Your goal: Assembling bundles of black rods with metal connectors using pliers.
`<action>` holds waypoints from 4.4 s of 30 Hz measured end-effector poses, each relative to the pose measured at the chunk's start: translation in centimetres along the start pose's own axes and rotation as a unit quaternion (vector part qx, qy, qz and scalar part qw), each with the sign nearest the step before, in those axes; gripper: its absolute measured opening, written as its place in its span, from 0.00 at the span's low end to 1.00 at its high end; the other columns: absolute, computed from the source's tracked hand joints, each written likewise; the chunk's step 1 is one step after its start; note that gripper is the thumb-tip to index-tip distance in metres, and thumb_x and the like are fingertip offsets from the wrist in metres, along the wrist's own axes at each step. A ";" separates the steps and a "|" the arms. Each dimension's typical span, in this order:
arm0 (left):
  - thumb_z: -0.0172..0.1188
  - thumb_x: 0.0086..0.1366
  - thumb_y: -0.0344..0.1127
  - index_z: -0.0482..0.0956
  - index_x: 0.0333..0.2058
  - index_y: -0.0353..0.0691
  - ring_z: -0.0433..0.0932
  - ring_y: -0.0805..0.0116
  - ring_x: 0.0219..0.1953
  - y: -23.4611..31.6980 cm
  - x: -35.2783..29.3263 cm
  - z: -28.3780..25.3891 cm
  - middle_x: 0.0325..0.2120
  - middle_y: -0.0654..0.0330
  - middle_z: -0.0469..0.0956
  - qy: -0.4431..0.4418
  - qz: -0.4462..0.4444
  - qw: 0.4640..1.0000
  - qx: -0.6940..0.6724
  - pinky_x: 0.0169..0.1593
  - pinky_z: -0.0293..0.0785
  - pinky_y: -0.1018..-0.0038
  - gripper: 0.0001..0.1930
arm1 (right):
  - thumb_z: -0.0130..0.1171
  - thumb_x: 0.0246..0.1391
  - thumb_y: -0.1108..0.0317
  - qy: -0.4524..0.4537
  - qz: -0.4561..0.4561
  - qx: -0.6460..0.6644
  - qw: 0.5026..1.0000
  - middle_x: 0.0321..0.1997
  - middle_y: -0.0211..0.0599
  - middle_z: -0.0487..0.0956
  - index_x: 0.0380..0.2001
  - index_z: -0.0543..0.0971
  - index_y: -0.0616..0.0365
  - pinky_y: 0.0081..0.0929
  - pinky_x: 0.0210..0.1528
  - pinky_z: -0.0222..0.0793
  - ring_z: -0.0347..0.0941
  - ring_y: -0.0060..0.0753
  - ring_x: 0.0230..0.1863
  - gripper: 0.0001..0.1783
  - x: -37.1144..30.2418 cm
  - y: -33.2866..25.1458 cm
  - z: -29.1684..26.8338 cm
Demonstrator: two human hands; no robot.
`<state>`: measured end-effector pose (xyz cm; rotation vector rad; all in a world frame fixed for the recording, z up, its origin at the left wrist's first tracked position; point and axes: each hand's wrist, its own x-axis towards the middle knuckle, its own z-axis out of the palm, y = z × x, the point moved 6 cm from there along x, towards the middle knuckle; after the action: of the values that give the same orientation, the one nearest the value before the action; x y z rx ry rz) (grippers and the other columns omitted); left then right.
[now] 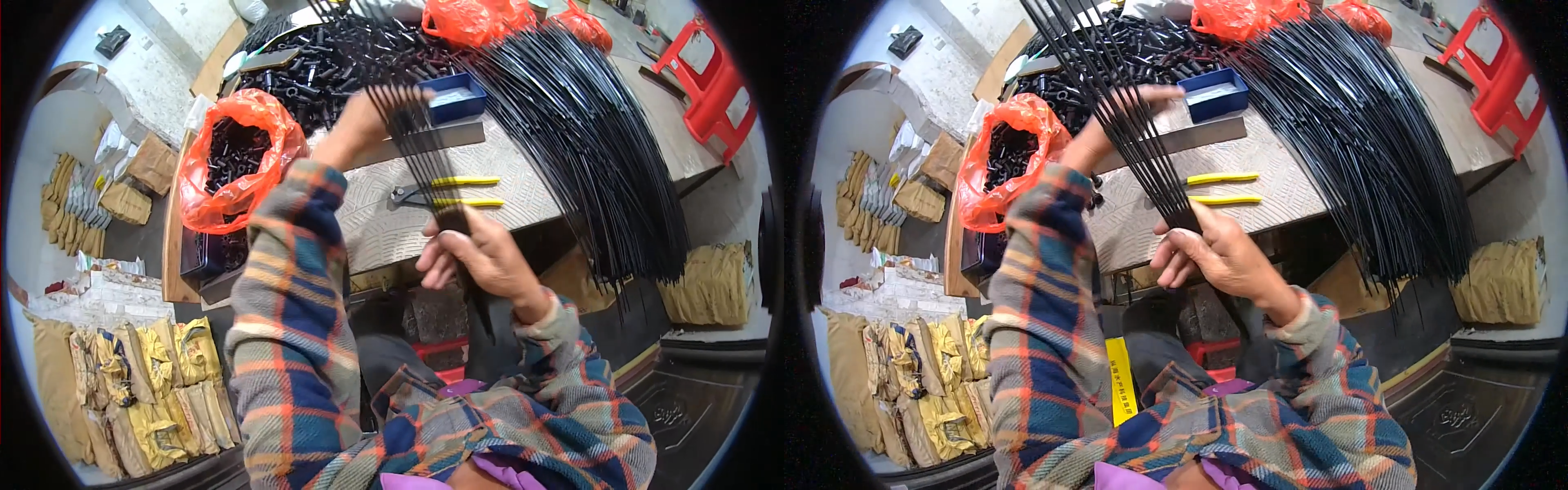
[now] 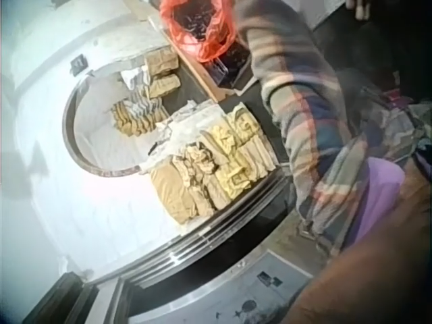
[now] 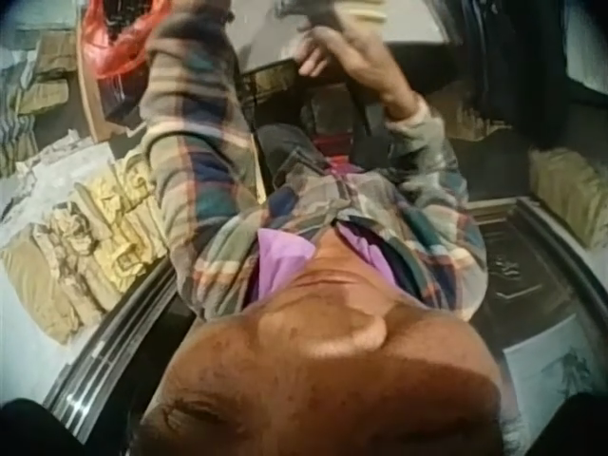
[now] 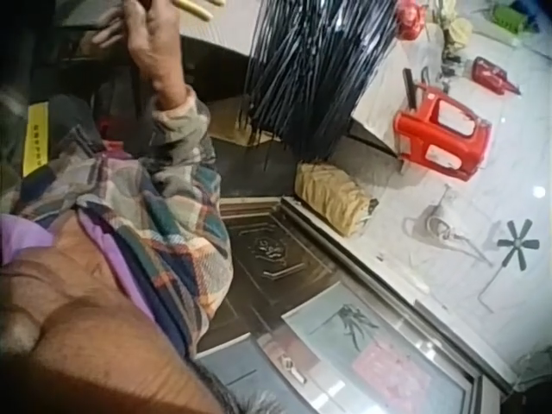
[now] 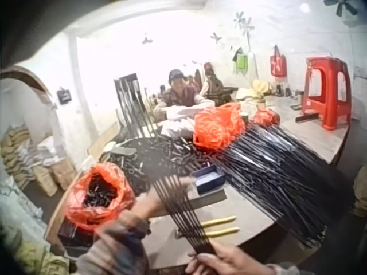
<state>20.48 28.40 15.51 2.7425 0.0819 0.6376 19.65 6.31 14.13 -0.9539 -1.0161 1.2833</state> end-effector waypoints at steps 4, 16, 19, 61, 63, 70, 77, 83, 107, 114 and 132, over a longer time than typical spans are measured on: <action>0.52 0.53 0.27 0.65 0.53 0.46 0.65 0.58 0.54 0.9 -4.1 3.9 0.50 0.52 0.68 -0.030 0.000 0.998 -0.050 0.54 0.60 0.69 0.26 | 0.38 0.60 0.73 0.006 0.036 -0.026 0.999 0.30 0.46 0.75 0.43 0.63 0.67 0.23 0.29 0.74 0.76 0.32 0.28 0.11 -0.7 6.1 -0.9; 0.48 0.60 0.37 0.68 0.50 0.40 0.43 0.60 0.64 11.5 -11.3 2.0 0.57 0.56 0.59 0.001 -0.123 0.934 -0.336 0.63 0.35 0.63 0.19 | 0.40 0.61 0.68 -0.194 0.064 0.108 0.973 0.37 0.41 0.76 0.40 0.67 0.66 0.25 0.42 0.71 0.74 0.32 0.38 0.11 -1.8 14.6 1.4; 0.39 0.66 0.39 0.77 0.40 0.43 0.47 0.59 0.64 11.9 -11.9 3.6 0.54 0.57 0.65 -0.046 -0.064 0.973 -0.216 0.63 0.34 0.60 0.16 | 0.47 0.57 0.62 -0.118 -0.025 -0.286 0.951 0.32 0.49 0.76 0.39 0.70 0.62 0.34 0.35 0.71 0.75 0.40 0.33 0.14 -2.0 12.9 -0.7; 0.52 0.55 0.50 0.59 0.55 0.37 0.56 0.58 0.60 10.5 -14.1 6.0 0.57 0.53 0.58 -0.068 -0.052 0.979 0.187 0.59 0.56 0.66 0.33 | 0.57 0.39 0.65 0.027 -0.025 -0.826 0.563 0.27 0.35 0.77 0.24 0.78 0.48 0.33 0.32 0.69 0.75 0.41 0.33 0.05 22.5 -0.9 -18.1; 0.53 0.54 0.47 0.60 0.55 0.35 0.56 0.58 0.60 10.3 -14.1 5.9 0.57 0.52 0.58 -0.052 -0.051 0.994 0.082 0.59 0.56 0.66 0.32 | 0.55 0.42 0.66 0.087 -0.064 -0.814 0.571 0.28 0.36 0.77 0.26 0.77 0.49 0.35 0.34 0.69 0.74 0.42 0.34 0.05 22.2 -2.2 -18.1; 0.51 0.53 0.43 0.60 0.55 0.36 0.56 0.58 0.60 10.3 -14.0 6.3 0.57 0.53 0.58 -0.074 -0.074 0.973 0.205 0.60 0.54 0.63 0.31 | 0.51 0.50 0.67 0.069 -0.199 -0.629 0.748 0.33 0.34 0.77 0.32 0.75 0.52 0.28 0.37 0.68 0.74 0.37 0.36 0.06 18.7 -2.5 -12.2; 0.52 0.54 0.42 0.59 0.55 0.33 0.56 0.52 0.59 10.4 -13.5 6.0 0.57 0.49 0.58 -0.066 -0.095 0.985 0.131 0.59 0.55 0.63 0.31 | 0.54 0.47 0.68 0.066 -0.151 -0.643 0.748 0.29 0.35 0.75 0.31 0.79 0.48 0.35 0.36 0.66 0.73 0.42 0.35 0.08 16.8 1.5 -10.4; 0.59 0.50 0.53 0.62 0.54 0.33 0.56 0.47 0.58 10.3 -13.3 6.0 0.55 0.48 0.60 -0.059 -0.087 0.987 0.125 0.58 0.56 0.61 0.38 | 0.53 0.43 0.74 0.095 -0.121 -0.656 0.739 0.30 0.36 0.77 0.32 0.79 0.49 0.34 0.37 0.68 0.74 0.40 0.36 0.12 16.7 1.1 -11.2; 0.61 0.49 0.51 0.58 0.55 0.29 0.55 0.46 0.59 10.5 -13.3 6.2 0.55 0.44 0.58 -0.072 -0.089 0.982 0.152 0.59 0.57 0.63 0.41 | 0.54 0.48 0.68 0.103 -0.111 -0.654 0.741 0.31 0.34 0.77 0.33 0.80 0.47 0.33 0.39 0.67 0.74 0.37 0.36 0.08 16.7 1.4 -11.7; 0.61 0.50 0.50 0.58 0.54 0.29 0.54 0.47 0.60 10.5 -13.3 6.4 0.56 0.44 0.57 -0.076 -0.090 0.980 0.158 0.59 0.57 0.63 0.40 | 0.54 0.48 0.70 0.095 -0.116 -0.673 0.724 0.32 0.33 0.77 0.33 0.80 0.46 0.32 0.38 0.68 0.74 0.35 0.36 0.09 16.8 1.5 -11.5; 0.59 0.51 0.51 0.58 0.54 0.27 0.55 0.48 0.60 10.8 -13.0 6.5 0.56 0.44 0.57 -0.078 -0.097 0.979 0.163 0.59 0.57 0.65 0.39 | 0.52 0.48 0.70 0.091 -0.149 -0.681 0.711 0.31 0.34 0.76 0.32 0.80 0.45 0.32 0.36 0.68 0.74 0.37 0.34 0.10 16.8 1.6 -11.4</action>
<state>11.43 14.60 8.04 3.0338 0.4497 0.3796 30.35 23.17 10.34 -1.8265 -1.8761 -0.0795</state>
